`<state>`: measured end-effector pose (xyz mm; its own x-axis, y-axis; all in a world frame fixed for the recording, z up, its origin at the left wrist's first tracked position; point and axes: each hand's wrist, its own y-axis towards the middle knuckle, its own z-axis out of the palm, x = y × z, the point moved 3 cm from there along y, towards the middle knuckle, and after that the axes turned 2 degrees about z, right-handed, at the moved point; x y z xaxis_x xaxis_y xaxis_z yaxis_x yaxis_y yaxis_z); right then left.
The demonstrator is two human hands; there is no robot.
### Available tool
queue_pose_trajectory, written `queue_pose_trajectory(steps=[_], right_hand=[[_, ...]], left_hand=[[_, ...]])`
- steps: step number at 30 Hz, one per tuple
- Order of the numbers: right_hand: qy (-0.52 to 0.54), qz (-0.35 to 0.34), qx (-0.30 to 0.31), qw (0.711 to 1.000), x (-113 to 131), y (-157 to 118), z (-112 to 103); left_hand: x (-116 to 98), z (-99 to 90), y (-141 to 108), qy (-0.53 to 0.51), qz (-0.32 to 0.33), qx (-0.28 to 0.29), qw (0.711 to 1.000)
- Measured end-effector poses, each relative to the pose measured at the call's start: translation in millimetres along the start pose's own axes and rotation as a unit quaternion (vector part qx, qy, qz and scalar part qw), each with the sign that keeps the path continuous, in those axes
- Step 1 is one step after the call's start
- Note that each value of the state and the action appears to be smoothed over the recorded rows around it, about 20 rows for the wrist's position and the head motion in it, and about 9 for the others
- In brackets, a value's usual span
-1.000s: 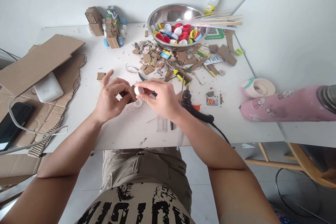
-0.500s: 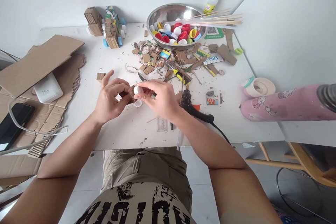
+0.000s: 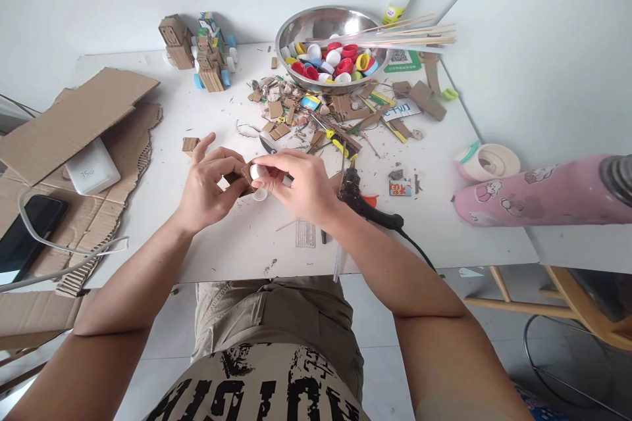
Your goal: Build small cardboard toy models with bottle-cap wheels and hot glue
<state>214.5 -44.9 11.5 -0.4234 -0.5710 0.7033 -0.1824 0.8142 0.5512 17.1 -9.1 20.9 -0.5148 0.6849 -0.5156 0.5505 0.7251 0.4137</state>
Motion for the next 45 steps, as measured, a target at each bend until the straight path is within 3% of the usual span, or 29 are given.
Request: queue_pose_trajectory(steps=[4,17,27,31,41,45], right_hand=[[-0.029,-0.016,0.003,0.999,3.1,0.2,-0.5],[-0.091,-0.177,0.019,0.98,13.0,5.5,-12.0],[-0.017,-0.013,0.078,0.997,4.5,7.1,-12.6],[-0.045,-0.019,0.066,0.997,3.9,6.4,-11.9],[-0.136,-0.11,0.056,0.983,5.2,3.0,-11.2],[-0.119,-0.074,0.06,0.988,4.3,2.5,-9.9]], left_hand=[[-1.0,-1.2,0.1,0.007,0.0,0.001,1.0],[-5.3,-4.3,1.7,-0.014,-0.014,0.013,1.0],[-4.1,-2.1,0.5,-0.002,-0.006,0.006,1.0],[-5.0,1.7,-0.6,0.017,-0.002,-0.006,1.0],[-8.9,-1.0,-3.0,0.035,0.007,-0.018,0.999],[-10.4,-2.0,-2.7,0.042,0.016,-0.02,0.999]])
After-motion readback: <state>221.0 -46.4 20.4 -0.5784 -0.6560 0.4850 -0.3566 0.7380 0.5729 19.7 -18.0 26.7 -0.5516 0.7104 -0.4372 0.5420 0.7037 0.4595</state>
